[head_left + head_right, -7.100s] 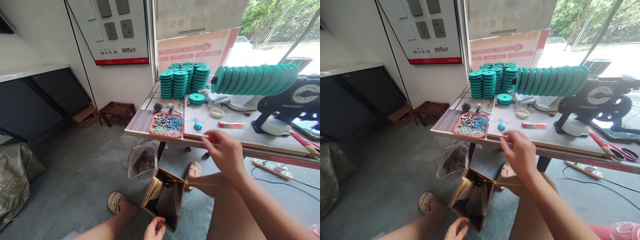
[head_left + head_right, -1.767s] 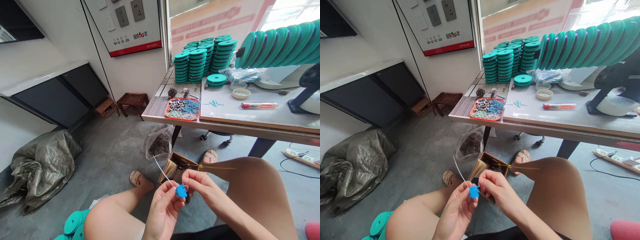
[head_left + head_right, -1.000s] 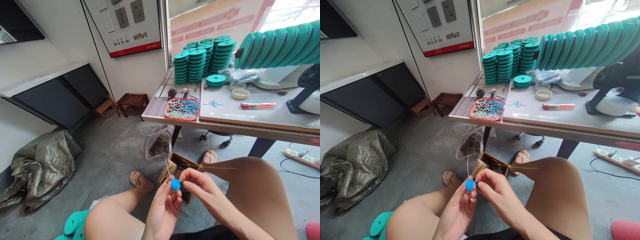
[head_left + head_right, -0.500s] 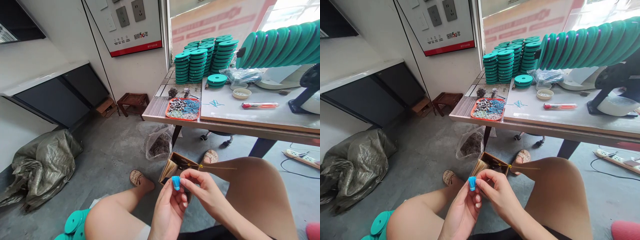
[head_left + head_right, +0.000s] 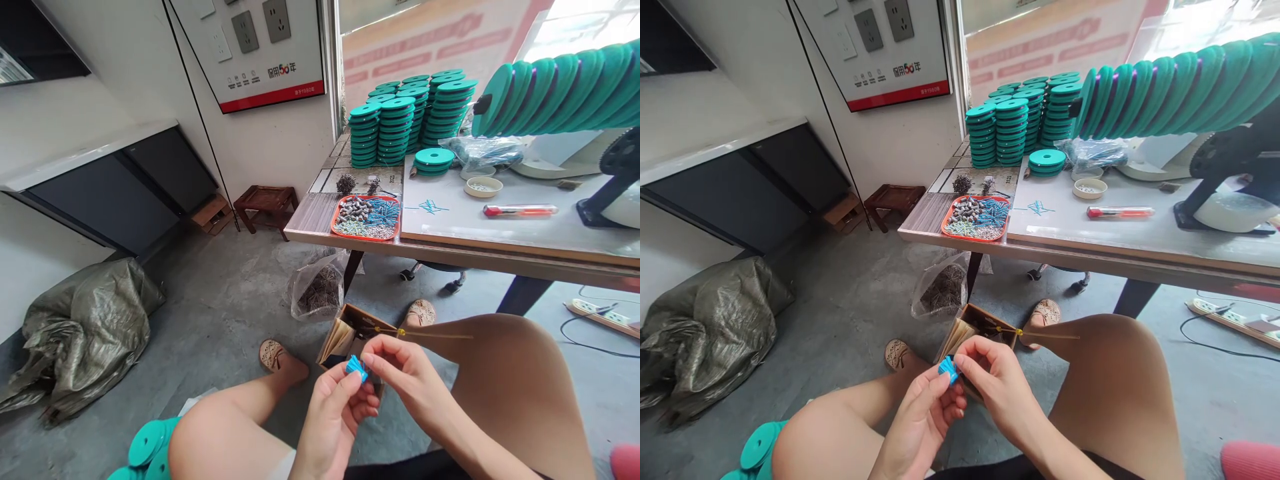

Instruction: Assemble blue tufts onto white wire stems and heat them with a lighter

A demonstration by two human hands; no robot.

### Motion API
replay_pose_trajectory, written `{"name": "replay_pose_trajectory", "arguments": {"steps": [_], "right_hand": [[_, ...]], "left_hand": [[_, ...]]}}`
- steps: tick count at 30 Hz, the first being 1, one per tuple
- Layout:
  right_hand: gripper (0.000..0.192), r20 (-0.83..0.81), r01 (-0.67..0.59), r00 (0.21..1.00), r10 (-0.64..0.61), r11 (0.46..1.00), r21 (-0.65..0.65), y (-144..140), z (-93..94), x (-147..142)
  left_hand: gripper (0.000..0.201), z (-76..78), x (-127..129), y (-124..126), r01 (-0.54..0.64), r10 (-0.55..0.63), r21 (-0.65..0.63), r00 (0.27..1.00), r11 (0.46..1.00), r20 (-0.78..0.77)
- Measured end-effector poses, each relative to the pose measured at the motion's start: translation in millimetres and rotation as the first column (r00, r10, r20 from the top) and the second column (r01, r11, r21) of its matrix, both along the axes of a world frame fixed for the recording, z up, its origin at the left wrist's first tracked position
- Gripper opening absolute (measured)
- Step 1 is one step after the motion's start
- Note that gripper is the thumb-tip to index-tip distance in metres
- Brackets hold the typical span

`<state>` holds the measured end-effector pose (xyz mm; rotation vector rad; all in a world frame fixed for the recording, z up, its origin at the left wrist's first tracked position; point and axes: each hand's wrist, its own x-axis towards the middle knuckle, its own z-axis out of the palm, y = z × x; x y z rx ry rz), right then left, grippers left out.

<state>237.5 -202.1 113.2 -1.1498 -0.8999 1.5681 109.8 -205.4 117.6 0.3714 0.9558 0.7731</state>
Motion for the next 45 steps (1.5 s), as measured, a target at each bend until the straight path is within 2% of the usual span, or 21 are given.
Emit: {"name": "replay_pose_trajectory", "arguments": {"steps": [4, 12, 15, 19, 22, 24, 25, 27, 29, 32, 39, 42, 45], "right_hand": [[0.034, -0.094, -0.031, 0.995, 0.03, 0.999, -0.011, -0.1, 1.8, -2.1], [0.033, -0.252, -0.082, 0.965, 0.075, 0.997, -0.015, -4.4, -3.0, -6.4], [0.032, -0.265, -0.094, 0.96, 0.089, 0.996, -0.005, -4.1, -3.7, -7.4], [0.032, -0.275, -0.13, 0.953, 0.124, 0.991, -0.005, -2.8, -0.9, -6.5], [0.027, -0.167, -0.083, 0.982, 0.086, 0.996, 0.023, -3.7, 1.8, -1.0], [0.022, 0.065, -0.003, 0.998, -0.006, 0.991, 0.134, -6.3, 2.6, 4.6], [0.018, 0.202, 0.012, 0.978, -0.059, 0.974, 0.225, -8.1, 2.6, 7.4], [0.014, 0.417, -0.044, 0.898, -0.143, 0.912, 0.409, -12.1, 2.2, 11.7], [0.012, 0.515, -0.128, 0.837, -0.184, 0.849, 0.513, -15.9, 1.8, 13.5], [0.01, 0.564, -0.167, 0.796, -0.219, 0.817, 0.552, -19.1, 1.3, 12.9], [0.01, 0.6, -0.188, 0.763, -0.238, 0.807, 0.56, -20.3, 0.1, 9.8], [0.013, 0.568, -0.139, 0.793, -0.219, 0.843, 0.519, -20.6, 2.4, 9.2], [0.016, 0.496, -0.033, 0.849, -0.182, 0.919, 0.393, -19.1, 5.2, 8.3]], "left_hand": [[0.021, -0.6, -3.5, 0.3, 0.05, -0.05, 0.017, 0.999, 0.999, 0.018], [0.019, -1.2, -7.4, 1.2, 0.076, -0.077, 0.037, 0.997, 0.996, 0.026], [0.018, -1.6, -8.2, 1.1, 0.098, -0.1, 0.055, 0.995, 0.994, 0.031], [0.016, -1.4, -8.8, 1.3, 0.072, -0.074, 0.035, 0.996, 0.997, 0.054], [0.015, -0.7, -9.5, 1.7, 0.062, -0.063, 0.032, 0.996, 0.998, 0.057], [0.016, 0.0, -10.0, 1.6, 0.059, -0.061, 0.034, 0.997, 0.998, 0.055], [0.017, 0.4, -10.1, 1.3, 0.06, -0.062, 0.031, 0.996, 0.998, 0.057], [0.018, 1.2, -10.1, 0.5, 0.068, -0.069, 0.031, 0.996, 0.997, 0.064], [0.02, 2.0, -9.9, 0.0, 0.075, -0.078, 0.049, 0.996, 0.996, 0.054], [0.02, 2.2, -9.9, 0.2, 0.1, -0.103, 0.097, 0.994, 0.99, 0.026], [0.021, -2.4, -10.3, -0.4, 0.124, -0.122, 0.135, 0.992, 0.983, -0.026], [0.021, -0.2, -8.3, -1.4, 0.113, -0.105, 0.152, 0.993, 0.982, -0.059], [0.019, 4.8, -5.2, -0.4, 0.123, -0.091, 0.216, 0.984, 0.968, -0.152]]}}
